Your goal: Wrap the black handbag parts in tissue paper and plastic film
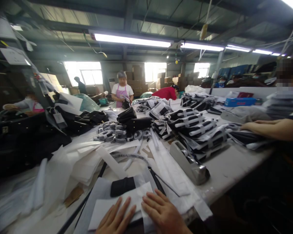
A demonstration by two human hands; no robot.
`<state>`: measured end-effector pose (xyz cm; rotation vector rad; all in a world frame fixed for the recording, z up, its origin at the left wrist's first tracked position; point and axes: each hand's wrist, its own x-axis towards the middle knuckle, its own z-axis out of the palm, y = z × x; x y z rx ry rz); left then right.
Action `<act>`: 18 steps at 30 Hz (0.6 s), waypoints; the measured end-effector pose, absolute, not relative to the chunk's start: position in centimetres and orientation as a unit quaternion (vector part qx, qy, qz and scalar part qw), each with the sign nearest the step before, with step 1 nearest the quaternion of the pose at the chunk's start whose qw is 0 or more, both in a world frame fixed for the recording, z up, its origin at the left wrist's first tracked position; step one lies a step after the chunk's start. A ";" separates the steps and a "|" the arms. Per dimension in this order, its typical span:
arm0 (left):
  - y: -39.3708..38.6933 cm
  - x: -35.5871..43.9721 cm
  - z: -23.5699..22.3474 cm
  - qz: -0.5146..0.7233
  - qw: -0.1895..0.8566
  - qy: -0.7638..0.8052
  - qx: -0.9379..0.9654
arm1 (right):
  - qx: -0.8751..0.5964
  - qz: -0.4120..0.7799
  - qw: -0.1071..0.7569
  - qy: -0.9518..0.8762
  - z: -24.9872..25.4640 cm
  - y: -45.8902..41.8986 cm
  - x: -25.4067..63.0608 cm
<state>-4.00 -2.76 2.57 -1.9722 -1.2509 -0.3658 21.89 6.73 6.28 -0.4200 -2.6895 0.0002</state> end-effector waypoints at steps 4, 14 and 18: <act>-2.1 -4.7 3.7 -0.111 0.404 -0.408 -0.812 | -0.160 0.016 0.232 -0.959 4.9 6.4 22.1; -0.4 -1.1 8.6 -0.191 0.077 -0.494 -0.845 | -0.186 0.056 0.222 -0.956 4.0 5.8 22.3; -0.4 -1.5 7.5 -0.201 0.170 -0.463 -0.846 | -0.204 0.032 0.259 -0.944 3.3 5.3 22.0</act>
